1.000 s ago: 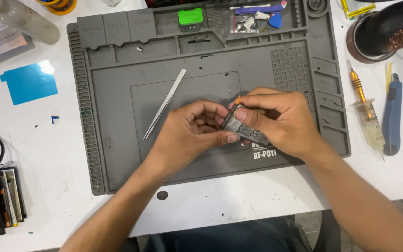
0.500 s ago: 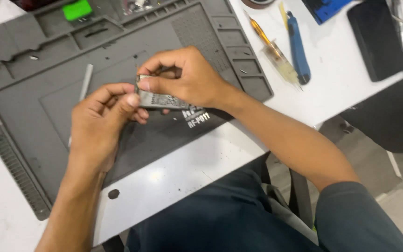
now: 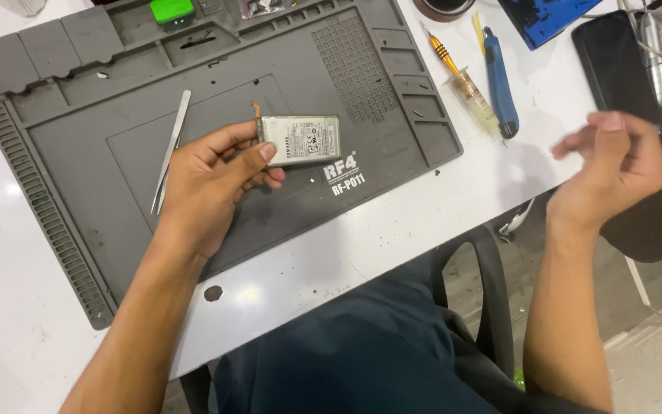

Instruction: Repairing a mobile phone battery by soldering components on its protection circuit board.

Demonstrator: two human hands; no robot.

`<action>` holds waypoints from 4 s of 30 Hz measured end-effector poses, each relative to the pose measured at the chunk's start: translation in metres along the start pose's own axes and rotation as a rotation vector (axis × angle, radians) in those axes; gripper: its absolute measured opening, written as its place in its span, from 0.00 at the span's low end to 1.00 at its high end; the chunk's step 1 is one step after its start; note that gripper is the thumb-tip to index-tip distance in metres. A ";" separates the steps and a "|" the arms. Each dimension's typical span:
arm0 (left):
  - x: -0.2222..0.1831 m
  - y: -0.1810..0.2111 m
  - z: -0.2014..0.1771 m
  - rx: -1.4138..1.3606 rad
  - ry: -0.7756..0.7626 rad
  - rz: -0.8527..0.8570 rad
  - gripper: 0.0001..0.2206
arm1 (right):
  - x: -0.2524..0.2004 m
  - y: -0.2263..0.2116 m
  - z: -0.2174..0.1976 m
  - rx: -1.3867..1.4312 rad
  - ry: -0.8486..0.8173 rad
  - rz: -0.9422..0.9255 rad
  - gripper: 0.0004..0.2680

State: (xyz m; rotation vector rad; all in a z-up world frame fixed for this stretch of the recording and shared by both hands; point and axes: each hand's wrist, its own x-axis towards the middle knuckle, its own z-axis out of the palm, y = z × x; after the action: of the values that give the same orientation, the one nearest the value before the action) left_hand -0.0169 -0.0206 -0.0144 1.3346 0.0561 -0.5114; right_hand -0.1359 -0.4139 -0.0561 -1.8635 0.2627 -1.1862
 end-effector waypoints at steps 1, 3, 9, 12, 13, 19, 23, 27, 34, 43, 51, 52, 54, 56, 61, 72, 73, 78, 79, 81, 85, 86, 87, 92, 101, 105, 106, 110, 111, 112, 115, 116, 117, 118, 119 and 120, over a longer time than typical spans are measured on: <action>0.000 -0.004 0.001 0.000 0.001 0.000 0.17 | -0.007 0.014 -0.007 0.001 0.000 0.000 0.09; 0.001 -0.010 0.005 0.042 -0.037 0.046 0.17 | -0.013 0.042 -0.018 -0.113 0.056 0.241 0.03; 0.014 -0.037 0.013 -0.019 -0.043 0.078 0.13 | -0.019 0.028 0.009 -0.433 0.024 -0.007 0.04; 0.018 -0.042 0.013 -0.019 -0.023 0.098 0.15 | -0.017 0.028 0.009 -0.444 0.024 0.017 0.03; 0.019 -0.042 0.012 -0.010 -0.028 0.099 0.15 | -0.019 0.030 0.010 -0.443 0.033 0.022 0.03; 0.017 -0.051 0.013 0.013 -0.068 0.180 0.17 | -0.020 0.033 0.006 -0.373 0.127 -0.011 0.05; 0.010 -0.047 0.011 0.021 -0.054 0.116 0.16 | -0.023 0.030 0.010 -0.431 0.093 0.051 0.04; 0.010 -0.037 0.014 0.078 -0.034 0.027 0.14 | -0.021 0.025 0.013 -0.450 0.115 0.115 0.04; 0.005 -0.036 0.010 0.082 -0.040 -0.001 0.18 | -0.022 0.027 0.011 -0.486 0.101 0.069 0.04; 0.007 -0.042 0.006 0.070 -0.087 0.053 0.17 | -0.019 0.036 0.013 -0.474 0.102 0.025 0.04; 0.003 -0.040 0.009 0.084 -0.123 0.125 0.14 | -0.017 0.036 0.010 -0.456 0.146 -0.007 0.04; 0.004 -0.039 0.009 0.089 -0.127 0.125 0.14 | -0.016 0.036 0.011 -0.456 0.151 -0.004 0.04; 0.003 -0.039 0.009 0.076 -0.125 0.117 0.14 | -0.017 0.035 0.010 -0.469 0.161 -0.028 0.04; 0.003 -0.039 0.008 0.078 -0.140 0.121 0.13 | -0.017 0.036 0.011 -0.472 0.166 -0.012 0.04; 0.003 -0.048 0.008 0.117 -0.100 0.141 0.14 | -0.019 0.039 0.010 -0.428 0.154 -0.013 0.04; -0.018 -0.026 0.042 0.077 -0.283 0.110 0.13 | -0.052 -0.126 0.086 -0.116 -0.869 -0.044 0.24; -0.021 -0.029 0.038 0.079 -0.261 0.098 0.13 | -0.062 -0.122 0.094 -0.099 -0.886 -0.036 0.24; -0.017 -0.036 0.031 0.121 -0.246 0.332 0.07 | -0.085 -0.119 0.111 0.121 -0.741 0.339 0.06; -0.015 -0.038 0.029 0.119 -0.254 0.332 0.07 | -0.089 -0.117 0.115 0.115 -0.736 0.339 0.06; -0.013 -0.044 0.032 0.262 -0.233 0.451 0.08 | -0.095 -0.114 0.116 0.160 -0.664 0.331 0.07; -0.014 -0.046 0.032 0.240 -0.317 0.396 0.12 | -0.095 -0.102 0.108 0.193 -0.627 0.368 0.07; -0.016 -0.041 0.032 0.241 -0.329 0.389 0.17 | -0.095 -0.095 0.107 0.212 -0.629 0.386 0.07; -0.019 -0.036 0.032 0.243 -0.341 0.382 0.23 | -0.096 -0.089 0.106 0.231 -0.631 0.405 0.07; -0.020 -0.032 0.037 0.253 -0.209 0.378 0.12 | -0.096 -0.115 0.111 0.192 -0.658 0.385 0.08; -0.017 -0.025 0.028 0.216 -0.136 0.246 0.11 | -0.094 -0.117 0.115 0.157 -0.670 0.260 0.06; -0.017 -0.018 0.026 0.238 -0.141 0.262 0.07 | -0.093 -0.117 0.116 0.193 -0.631 0.292 0.07; -0.016 -0.021 0.026 0.237 -0.140 0.258 0.07 | -0.093 -0.117 0.116 0.193 -0.634 0.295 0.07; -0.017 -0.026 0.026 0.257 -0.170 0.260 0.09 | -0.093 -0.115 0.118 0.182 -0.646 0.261 0.06; -0.018 -0.025 0.027 0.258 -0.175 0.282 0.09 | -0.092 -0.114 0.118 0.176 -0.643 0.246 0.06; -0.018 -0.024 0.027 0.260 -0.179 0.281 0.09 | -0.092 -0.115 0.118 0.175 -0.639 0.247 0.06; -0.017 -0.025 0.029 0.244 -0.185 0.271 0.09 | -0.091 -0.116 0.118 0.163 -0.642 0.230 0.06; -0.016 -0.028 0.029 0.233 -0.168 0.278 0.08 | -0.090 -0.115 0.117 0.170 -0.640 0.233 0.05; -0.015 -0.032 0.031 0.222 -0.152 0.283 0.07 | -0.089 -0.115 0.116 0.177 -0.638 0.236 0.05; -0.015 -0.036 0.033 0.220 -0.169 0.280 0.07 | -0.092 -0.111 0.113 0.165 -0.626 0.240 0.05; -0.015 -0.039 0.035 0.205 -0.137 0.312 0.08 | -0.093 -0.106 0.110 0.183 -0.634 0.325 0.07; -0.015 -0.043 0.038 0.190 -0.104 0.348 0.08 | -0.094 -0.102 0.108 0.203 -0.640 0.405 0.08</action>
State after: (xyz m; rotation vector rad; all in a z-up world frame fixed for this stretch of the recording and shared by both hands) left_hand -0.0558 -0.0577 -0.0391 1.4630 -0.3127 -0.2937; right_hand -0.1245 -0.2386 -0.0532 -1.7972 0.1402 -0.3018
